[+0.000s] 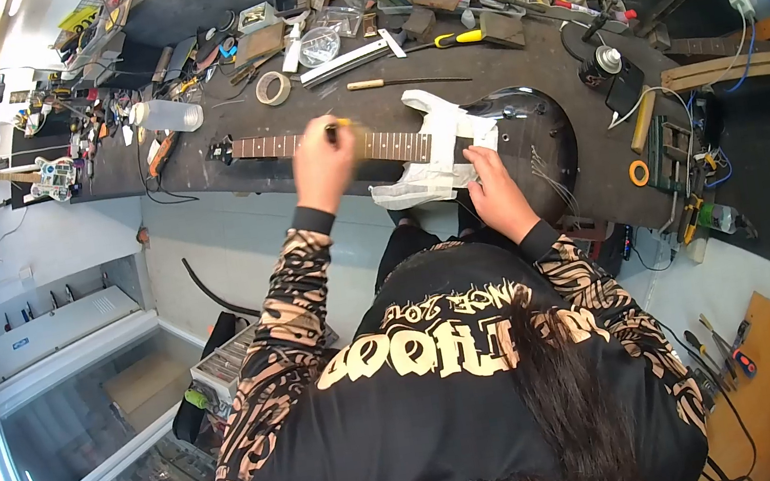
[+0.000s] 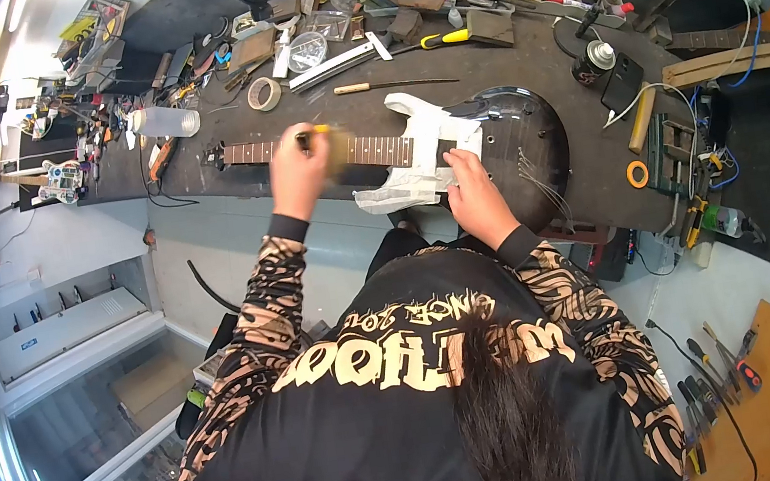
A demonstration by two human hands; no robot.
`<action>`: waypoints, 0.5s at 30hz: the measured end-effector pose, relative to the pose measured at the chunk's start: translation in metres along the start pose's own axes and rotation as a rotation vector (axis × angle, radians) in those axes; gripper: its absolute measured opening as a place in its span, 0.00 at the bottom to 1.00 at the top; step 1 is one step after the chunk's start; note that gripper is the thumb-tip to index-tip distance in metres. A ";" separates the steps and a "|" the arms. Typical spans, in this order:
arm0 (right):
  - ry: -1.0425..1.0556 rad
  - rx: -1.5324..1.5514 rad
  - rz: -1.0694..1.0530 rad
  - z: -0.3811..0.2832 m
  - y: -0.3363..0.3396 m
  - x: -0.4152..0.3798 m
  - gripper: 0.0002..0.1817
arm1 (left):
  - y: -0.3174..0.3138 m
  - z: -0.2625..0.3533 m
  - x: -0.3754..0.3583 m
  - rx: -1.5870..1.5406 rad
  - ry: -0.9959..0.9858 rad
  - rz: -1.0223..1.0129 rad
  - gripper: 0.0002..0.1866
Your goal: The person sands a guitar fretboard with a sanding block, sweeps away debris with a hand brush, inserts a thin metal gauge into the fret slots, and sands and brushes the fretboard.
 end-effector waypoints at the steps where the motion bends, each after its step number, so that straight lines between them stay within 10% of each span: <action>1: -0.017 0.007 0.001 0.002 0.000 -0.001 0.31 | 0.014 0.000 0.004 0.182 -0.089 0.012 0.08; 9: 0.005 0.004 -0.003 0.003 -0.002 -0.007 0.30 | -0.063 0.038 -0.020 -0.499 0.215 -0.240 0.10; 12: 0.007 -0.003 0.006 0.004 0.001 -0.005 0.30 | -0.006 0.020 0.007 0.292 -0.194 -0.046 0.07; 15: -0.015 0.000 -0.007 0.009 -0.001 -0.005 0.30 | 0.023 -0.012 0.014 0.315 -0.021 -0.004 0.07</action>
Point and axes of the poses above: each hand's wrist, its own x-axis towards the middle knuckle, its own y-axis out of the back of the hand, z = x × y, the point moved 6 cm from there along x, towards the middle knuckle, and after that the axes turned 9 degrees about -x, right-handed, at the moved point
